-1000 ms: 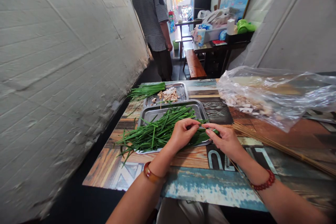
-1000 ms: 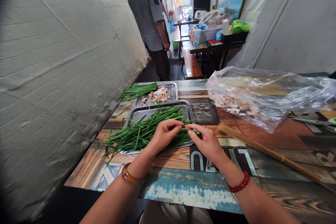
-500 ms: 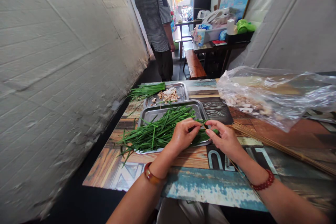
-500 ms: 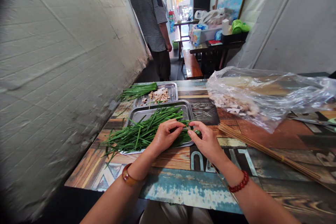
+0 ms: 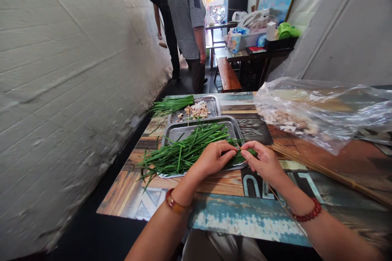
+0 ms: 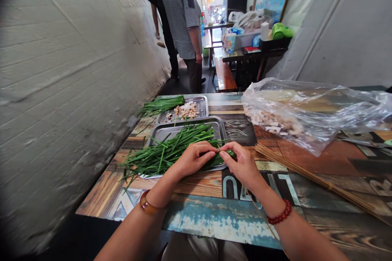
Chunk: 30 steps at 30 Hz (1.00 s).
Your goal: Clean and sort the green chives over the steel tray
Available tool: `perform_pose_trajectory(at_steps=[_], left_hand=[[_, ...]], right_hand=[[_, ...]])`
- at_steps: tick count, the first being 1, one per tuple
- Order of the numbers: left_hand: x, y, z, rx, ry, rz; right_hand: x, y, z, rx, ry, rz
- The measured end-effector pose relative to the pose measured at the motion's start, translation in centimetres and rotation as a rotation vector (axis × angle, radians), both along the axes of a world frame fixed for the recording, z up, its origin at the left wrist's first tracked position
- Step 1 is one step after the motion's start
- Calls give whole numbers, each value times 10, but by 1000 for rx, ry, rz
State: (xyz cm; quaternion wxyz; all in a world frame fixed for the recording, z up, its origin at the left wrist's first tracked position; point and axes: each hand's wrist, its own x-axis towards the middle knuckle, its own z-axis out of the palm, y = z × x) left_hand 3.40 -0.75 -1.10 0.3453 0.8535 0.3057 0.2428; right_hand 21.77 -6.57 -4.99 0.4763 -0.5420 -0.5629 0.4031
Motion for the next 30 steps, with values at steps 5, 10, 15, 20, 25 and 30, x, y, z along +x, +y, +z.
perform_pose_trajectory(at_steps=[5,10,15,20,25,30], left_hand=[[-3,1,1,-66,116,23],[-3,-1,2,-92,126,52],[-8,4,3,-15,75,188],[-12,8,-2,150,122,248],[-8,5,-6,202,240,160],[0,3,-10,314,418,178]], right_hand=[[1,0,-1,-32,-43,-14],[2,0,0,-75,-126,26],[4,-3,7,-69,-233,134],[5,-6,16,-43,-272,252],[8,-5,12,-86,-268,152],[9,-3,9,-103,-258,156]])
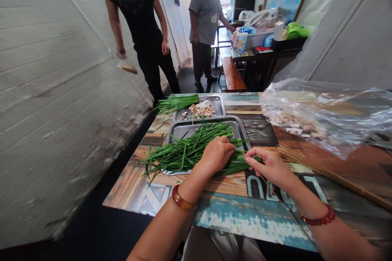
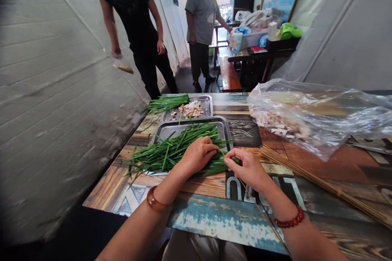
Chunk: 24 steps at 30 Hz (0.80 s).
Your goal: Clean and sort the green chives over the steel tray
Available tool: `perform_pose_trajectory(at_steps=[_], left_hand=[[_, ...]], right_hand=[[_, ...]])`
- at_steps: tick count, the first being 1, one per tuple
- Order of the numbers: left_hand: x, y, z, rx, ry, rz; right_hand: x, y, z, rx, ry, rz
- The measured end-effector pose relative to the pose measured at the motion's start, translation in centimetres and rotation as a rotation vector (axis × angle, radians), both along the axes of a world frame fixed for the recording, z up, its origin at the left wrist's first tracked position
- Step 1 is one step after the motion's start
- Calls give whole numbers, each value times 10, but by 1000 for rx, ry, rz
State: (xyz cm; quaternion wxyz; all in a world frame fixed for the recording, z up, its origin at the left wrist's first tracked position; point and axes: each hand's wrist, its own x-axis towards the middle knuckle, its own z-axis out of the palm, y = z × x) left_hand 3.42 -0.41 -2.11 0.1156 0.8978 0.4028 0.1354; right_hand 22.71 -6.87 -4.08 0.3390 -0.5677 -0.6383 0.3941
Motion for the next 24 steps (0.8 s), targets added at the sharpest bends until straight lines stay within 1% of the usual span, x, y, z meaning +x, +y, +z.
perform_pose_trajectory(at_steps=[3,5,7,9,12,15,19,22,24], left_hand=[[5,-1,-3,60,80,47],[6,-2,-4,73,91,76],[7,-2,-5,63,79,69],[6,-2,-5,57,46,33],[5,-1,-5,70,-48,-14],[5,2,-6,43,-194,-13],[3,4,-7,-76,-380,48],[3,4,-6,-172,-467,80],[3,3,-4,-203,-509,90]], right_hand=[[-1,0,1,-10,-16,0],[-2,0,2,-11,-18,1],[-2,0,3,-4,-18,4],[-2,0,2,-3,-20,6],[-1,1,1,-12,-27,6],[-1,1,1,-7,-32,-8],[-3,0,6,16,-10,-35],[-5,-1,10,42,5,-73],[-6,-1,10,62,13,-99]])
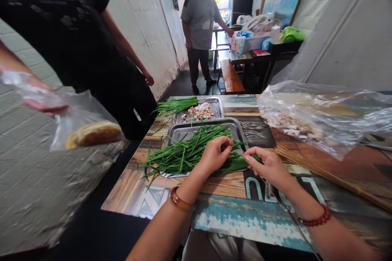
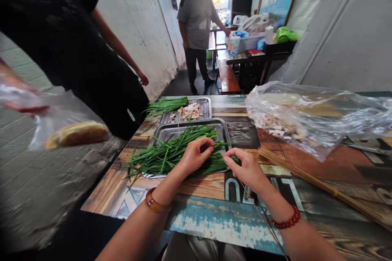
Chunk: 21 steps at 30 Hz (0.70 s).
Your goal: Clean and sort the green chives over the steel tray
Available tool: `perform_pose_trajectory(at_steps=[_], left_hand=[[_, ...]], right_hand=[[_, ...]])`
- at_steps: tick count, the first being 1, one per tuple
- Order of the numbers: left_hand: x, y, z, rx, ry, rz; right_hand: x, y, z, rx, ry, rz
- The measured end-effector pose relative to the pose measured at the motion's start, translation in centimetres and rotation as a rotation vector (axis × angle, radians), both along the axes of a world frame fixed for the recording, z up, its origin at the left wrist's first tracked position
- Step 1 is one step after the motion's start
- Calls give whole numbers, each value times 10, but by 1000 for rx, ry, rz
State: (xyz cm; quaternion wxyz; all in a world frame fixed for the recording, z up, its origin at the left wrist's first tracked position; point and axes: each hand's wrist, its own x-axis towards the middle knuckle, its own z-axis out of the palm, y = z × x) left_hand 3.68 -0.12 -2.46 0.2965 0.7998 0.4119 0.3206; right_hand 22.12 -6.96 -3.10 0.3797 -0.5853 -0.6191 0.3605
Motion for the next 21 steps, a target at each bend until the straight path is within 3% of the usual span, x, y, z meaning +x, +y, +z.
perform_pose_trajectory(at_steps=[9,17,21], left_hand=[[3,-6,8,-10,-106,33],[5,-5,7,-323,-319,-11],[5,-6,8,-349,-315,-66]], right_hand=[[-3,-1,-7,69,52,-6],[-5,-2,1,151,143,-74],[-5,-1,0,188,232,-64]])
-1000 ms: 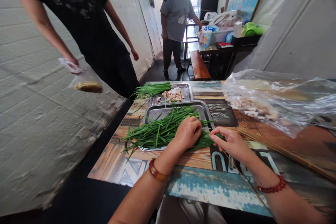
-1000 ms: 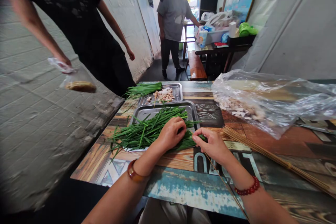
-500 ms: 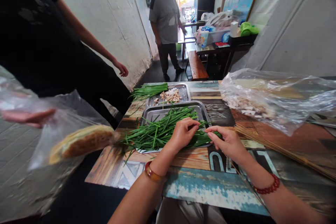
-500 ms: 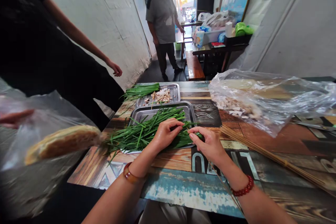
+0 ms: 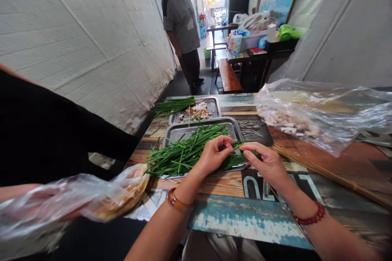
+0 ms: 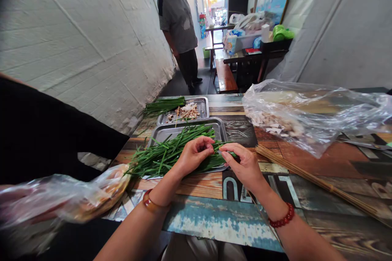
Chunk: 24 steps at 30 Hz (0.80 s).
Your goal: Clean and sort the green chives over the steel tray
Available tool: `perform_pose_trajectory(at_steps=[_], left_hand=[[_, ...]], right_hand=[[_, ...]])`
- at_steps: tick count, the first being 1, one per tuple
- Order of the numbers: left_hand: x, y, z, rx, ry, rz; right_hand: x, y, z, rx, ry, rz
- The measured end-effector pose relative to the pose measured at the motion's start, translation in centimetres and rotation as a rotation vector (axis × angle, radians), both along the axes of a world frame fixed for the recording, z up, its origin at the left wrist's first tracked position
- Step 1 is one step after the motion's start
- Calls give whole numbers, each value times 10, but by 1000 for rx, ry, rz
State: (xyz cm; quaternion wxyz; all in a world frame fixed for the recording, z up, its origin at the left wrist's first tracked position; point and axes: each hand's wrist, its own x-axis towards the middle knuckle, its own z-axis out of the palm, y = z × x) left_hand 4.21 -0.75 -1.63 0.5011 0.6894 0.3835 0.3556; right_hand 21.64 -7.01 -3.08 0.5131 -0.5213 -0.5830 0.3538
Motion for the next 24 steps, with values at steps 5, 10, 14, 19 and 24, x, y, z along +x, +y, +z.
perform_pose_trajectory(at_steps=[5,10,14,19,24], left_hand=[[0,-3,2,47,49,-61],[-1,-3,1,183,172,-54],[-2,0,-5,272,248,-15],[-2,1,-7,324,284,52],[0,-1,-3,171,180,85]], right_hand=[[-1,-1,0,-59,30,10],[-1,-1,0,-33,34,-20],[1,-1,-3,-37,9,-46],[2,-1,-4,-44,-7,-44],[0,-1,-2,-28,-35,-31]])
